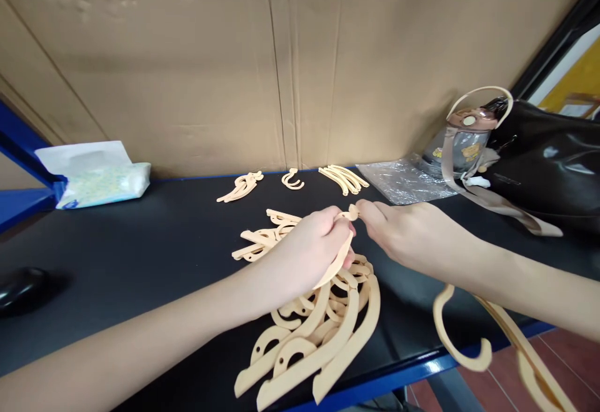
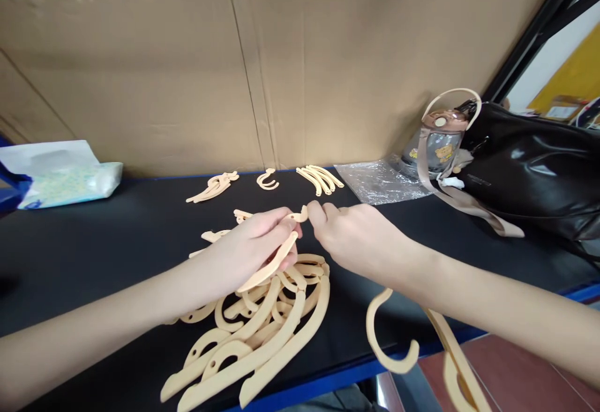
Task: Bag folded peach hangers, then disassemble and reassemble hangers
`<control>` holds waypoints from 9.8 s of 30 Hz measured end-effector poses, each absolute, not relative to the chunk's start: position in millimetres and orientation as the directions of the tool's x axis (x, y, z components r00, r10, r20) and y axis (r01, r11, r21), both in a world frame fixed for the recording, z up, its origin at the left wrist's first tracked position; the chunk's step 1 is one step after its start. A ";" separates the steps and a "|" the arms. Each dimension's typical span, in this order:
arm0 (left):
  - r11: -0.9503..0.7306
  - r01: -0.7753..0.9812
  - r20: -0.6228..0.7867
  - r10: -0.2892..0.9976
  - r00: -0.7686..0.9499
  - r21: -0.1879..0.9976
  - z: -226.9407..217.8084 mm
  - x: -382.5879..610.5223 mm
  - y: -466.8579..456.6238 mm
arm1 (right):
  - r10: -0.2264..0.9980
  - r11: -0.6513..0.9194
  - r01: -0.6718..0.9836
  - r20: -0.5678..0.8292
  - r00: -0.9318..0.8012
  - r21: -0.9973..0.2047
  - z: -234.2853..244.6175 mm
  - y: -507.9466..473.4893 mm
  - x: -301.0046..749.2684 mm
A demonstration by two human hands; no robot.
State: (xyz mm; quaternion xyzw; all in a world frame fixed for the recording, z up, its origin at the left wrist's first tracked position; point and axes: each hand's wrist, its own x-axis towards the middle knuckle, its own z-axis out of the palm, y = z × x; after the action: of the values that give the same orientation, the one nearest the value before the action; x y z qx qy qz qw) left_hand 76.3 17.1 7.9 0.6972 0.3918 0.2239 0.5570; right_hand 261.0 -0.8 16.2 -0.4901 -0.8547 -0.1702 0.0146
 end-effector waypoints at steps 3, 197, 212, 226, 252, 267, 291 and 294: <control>-0.312 0.429 0.061 0.861 0.505 0.848 3.6 76.1 20.2 | 0.895 0.421 0.901 0.110 -0.432 0.107 24.5 29.1 261.1; -0.612 0.791 0.294 0.759 0.581 0.014 -28.1 29.4 185.8 | 0.994 -0.056 -0.281 -0.028 -0.105 -0.958 28.3 132.0 218.3; -0.800 0.599 0.230 0.590 0.774 0.033 -14.9 29.9 197.4 | 0.994 -0.036 -0.289 -0.006 -0.106 -0.957 28.2 134.2 221.7; -0.659 0.645 0.288 0.751 0.594 0.387 -21.6 8.0 201.5 | 0.993 -0.097 -0.314 -0.070 -0.095 -0.944 27.9 133.8 220.3; 0.040 0.281 -0.191 0.822 0.536 0.959 10.6 18.9 128.9 | 0.995 -0.006 -0.387 -0.044 0.088 -0.922 17.0 133.9 211.5; 0.054 0.224 -0.138 0.916 0.378 0.973 20.3 12.2 111.4 | 0.445 0.766 0.600 0.483 -0.754 0.231 14.3 110.7 206.8; -0.096 0.420 0.010 0.979 0.203 0.903 50.2 12.3 120.4 | 0.938 0.154 0.957 0.340 -0.064 -0.246 -16.1 203.4 271.8; -0.227 0.291 0.152 0.954 0.258 0.929 56.2 23.2 120.4 | 0.947 0.136 0.952 0.318 -0.043 -0.275 -24.1 204.2 273.0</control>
State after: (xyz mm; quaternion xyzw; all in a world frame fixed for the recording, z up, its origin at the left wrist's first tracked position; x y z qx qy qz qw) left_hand 23.2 120.4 56.2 0.6748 0.4612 0.3976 0.4170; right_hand 273.0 204.2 -24.1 -0.6574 -0.7221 -0.0056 0.2152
